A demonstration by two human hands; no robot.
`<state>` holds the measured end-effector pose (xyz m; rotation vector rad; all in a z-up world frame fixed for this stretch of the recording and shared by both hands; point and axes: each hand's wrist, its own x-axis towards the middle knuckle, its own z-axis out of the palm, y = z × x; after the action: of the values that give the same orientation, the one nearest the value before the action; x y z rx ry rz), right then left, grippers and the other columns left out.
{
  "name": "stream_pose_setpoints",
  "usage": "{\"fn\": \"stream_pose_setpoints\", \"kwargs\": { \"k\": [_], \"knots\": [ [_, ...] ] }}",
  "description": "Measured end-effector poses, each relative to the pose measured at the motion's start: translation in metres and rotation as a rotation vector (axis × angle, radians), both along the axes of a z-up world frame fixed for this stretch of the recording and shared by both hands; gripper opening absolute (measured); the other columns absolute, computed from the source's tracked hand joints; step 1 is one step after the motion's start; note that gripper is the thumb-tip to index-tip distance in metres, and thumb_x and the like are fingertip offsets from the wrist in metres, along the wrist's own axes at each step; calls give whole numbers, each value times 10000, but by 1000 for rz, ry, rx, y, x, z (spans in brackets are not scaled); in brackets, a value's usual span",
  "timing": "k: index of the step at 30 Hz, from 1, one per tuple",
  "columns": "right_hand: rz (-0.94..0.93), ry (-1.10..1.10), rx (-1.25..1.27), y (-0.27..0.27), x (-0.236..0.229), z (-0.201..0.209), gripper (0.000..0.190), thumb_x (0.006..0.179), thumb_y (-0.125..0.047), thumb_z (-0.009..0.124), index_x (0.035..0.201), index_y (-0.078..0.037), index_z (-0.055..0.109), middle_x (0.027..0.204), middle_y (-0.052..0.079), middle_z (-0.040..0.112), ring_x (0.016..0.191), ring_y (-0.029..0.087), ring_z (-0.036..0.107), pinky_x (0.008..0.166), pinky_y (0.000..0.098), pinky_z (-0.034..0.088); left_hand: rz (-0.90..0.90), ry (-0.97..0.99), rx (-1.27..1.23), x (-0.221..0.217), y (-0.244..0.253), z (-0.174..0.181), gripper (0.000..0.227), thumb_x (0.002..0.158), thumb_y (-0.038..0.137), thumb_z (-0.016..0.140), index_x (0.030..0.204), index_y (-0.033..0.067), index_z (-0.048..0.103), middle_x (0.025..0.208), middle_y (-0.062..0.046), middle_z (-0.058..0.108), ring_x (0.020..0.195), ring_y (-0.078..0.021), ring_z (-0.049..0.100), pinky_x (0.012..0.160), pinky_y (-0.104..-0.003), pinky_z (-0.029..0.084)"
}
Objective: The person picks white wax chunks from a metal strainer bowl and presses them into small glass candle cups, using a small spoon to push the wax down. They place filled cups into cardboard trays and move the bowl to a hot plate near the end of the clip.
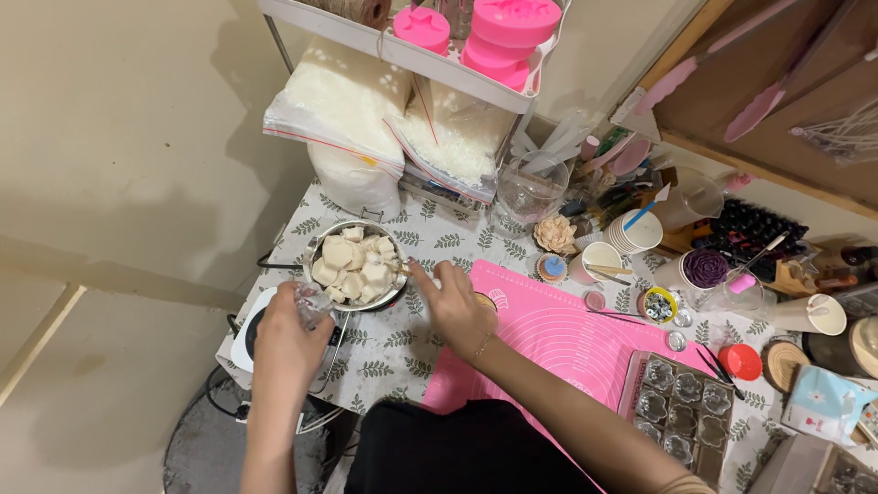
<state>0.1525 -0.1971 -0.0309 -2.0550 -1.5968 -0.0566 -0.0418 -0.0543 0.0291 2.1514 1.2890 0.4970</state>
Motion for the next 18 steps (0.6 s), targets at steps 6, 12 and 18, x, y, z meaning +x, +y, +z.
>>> {"fn": "stream_pose_setpoints", "kwargs": {
  "k": [6, 12, 18],
  "knots": [
    [-35, 112, 35, 4, 3, 16, 481, 906, -50, 630, 1385, -75, 592, 988, 147, 525, 944, 317, 580, 837, 412, 508, -15, -29, -19, 5, -1, 13, 552, 748, 74, 780, 1255, 1, 575, 1159, -242, 678, 1053, -443, 660, 873, -485, 532],
    [138, 587, 100, 9, 2, 44, 275, 971, -69, 572, 1238, -20, 614, 1101, 178, 645, 1005, 362, 650, 881, 423, 522, -62, -46, 3, 10, 2, 19, 559, 715, 41, 766, 1246, 41, 589, 1191, -211, 669, 1067, -426, 656, 885, -480, 529],
    [142, 379, -60, 19, -12, 81, 244, 937, -93, 603, 1166, -73, 684, 919, 140, 616, 853, 353, 663, 755, 444, 546, -40, -16, -63, 16, 2, 22, 552, 714, 45, 784, 1238, 79, 610, 1141, -185, 686, 1047, -403, 672, 862, -474, 532]
  ]
}}
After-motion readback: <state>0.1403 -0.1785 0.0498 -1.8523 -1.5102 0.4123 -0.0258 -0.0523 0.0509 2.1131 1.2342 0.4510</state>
